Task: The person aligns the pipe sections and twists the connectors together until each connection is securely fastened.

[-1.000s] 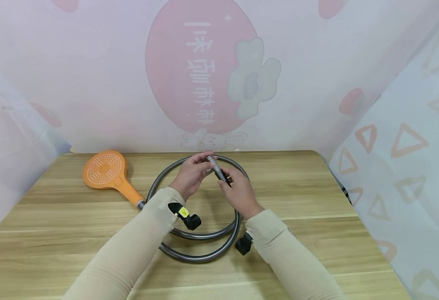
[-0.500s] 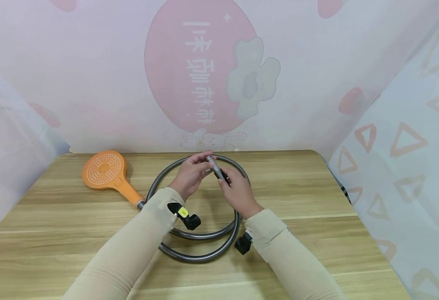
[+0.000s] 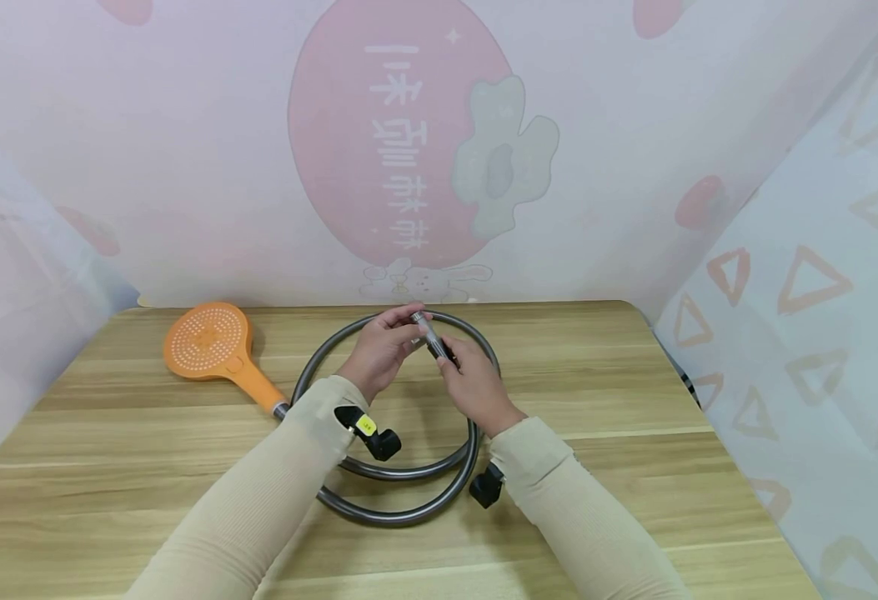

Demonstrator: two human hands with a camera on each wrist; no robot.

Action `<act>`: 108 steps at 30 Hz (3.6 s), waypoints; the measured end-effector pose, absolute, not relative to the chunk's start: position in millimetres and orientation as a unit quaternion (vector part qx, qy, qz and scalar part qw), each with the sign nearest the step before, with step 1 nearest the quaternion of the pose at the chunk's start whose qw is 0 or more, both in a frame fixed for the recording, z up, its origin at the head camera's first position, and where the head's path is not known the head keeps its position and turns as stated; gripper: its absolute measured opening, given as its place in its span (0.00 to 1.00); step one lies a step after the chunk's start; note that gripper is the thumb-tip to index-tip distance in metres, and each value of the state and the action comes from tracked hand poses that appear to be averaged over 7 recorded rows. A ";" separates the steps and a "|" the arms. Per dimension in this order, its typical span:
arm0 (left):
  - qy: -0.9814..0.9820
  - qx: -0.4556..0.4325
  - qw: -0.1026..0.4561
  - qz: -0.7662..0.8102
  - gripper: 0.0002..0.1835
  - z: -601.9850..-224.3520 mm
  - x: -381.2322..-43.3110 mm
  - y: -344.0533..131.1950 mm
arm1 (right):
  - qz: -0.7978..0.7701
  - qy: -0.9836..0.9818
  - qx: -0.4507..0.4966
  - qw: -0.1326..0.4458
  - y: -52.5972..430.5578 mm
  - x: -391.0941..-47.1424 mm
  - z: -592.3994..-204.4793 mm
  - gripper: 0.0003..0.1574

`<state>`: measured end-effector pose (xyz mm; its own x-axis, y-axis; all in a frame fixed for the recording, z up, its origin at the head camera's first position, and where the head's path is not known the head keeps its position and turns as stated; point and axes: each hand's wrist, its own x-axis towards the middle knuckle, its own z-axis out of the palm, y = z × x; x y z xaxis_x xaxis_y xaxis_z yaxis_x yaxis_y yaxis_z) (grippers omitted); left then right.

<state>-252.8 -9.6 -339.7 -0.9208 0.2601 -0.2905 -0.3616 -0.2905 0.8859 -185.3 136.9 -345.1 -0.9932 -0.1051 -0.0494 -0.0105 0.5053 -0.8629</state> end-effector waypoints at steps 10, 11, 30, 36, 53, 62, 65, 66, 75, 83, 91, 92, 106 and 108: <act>0.562 -0.045 0.196 0.802 0.20 -338.9 -252.3 -9.6 | -0.506 0.859 -0.025 0.071 138.5 -185.4 -344.5 0.26; 0.562 -0.044 0.196 0.803 0.20 -338.8 -252.1 -9.8 | -0.505 0.860 -0.025 0.071 138.6 -185.5 -344.6 0.26; 0.561 -0.044 0.192 0.804 0.20 -337.5 -253.2 -9.6 | -0.504 0.863 -0.026 -0.010 138.6 -187.0 -348.9 0.34; 0.558 -0.044 0.190 0.806 0.20 -336.7 -253.9 -9.6 | -0.476 0.878 -0.028 -0.046 137.2 -184.9 -351.4 0.29; 0.557 -0.043 0.200 0.805 0.21 -337.7 -255.0 -10.8 | -0.450 0.890 -0.029 -0.062 133.5 -184.0 -353.2 0.22; 0.561 -0.043 0.198 0.803 0.21 -336.2 -253.8 -11.3 | -0.455 0.888 -0.036 -0.065 133.6 -183.7 -353.3 0.21; 0.563 -0.046 0.194 0.802 0.20 -336.1 -253.7 -11.1 | -0.456 0.887 -0.039 -0.066 133.9 -183.7 -353.6 0.21; 0.564 -0.047 0.192 0.802 0.20 -336.3 -254.0 -11.0 | -0.456 0.887 -0.039 -0.066 134.0 -183.8 -353.7 0.21; 0.565 -0.045 0.188 0.802 0.20 -336.0 -254.1 -10.3 | -0.459 0.885 -0.045 -0.061 134.2 -183.7 -351.8 0.21; 0.566 -0.046 0.187 0.802 0.20 -335.3 -253.7 -10.4 | -0.465 0.882 -0.052 -0.048 135.2 -185.1 -352.8 0.22; 0.567 -0.046 0.190 0.800 0.20 -335.0 -253.9 -10.4 | -0.468 0.882 -0.049 -0.020 137.1 -185.6 -352.5 0.23; 0.567 -0.045 0.191 0.800 0.20 -335.3 -254.0 -10.4 | -0.469 0.882 -0.048 -0.017 137.0 -185.4 -351.8 0.24; 0.564 -0.042 0.189 0.803 0.21 -338.3 -254.9 -9.3 | -0.499 0.865 -0.036 0.032 137.4 -184.4 -346.5 0.25; 0.568 -0.043 0.188 0.800 0.21 -338.6 -255.0 -9.7 | -0.508 0.860 -0.032 0.040 137.5 -184.6 -346.3 0.25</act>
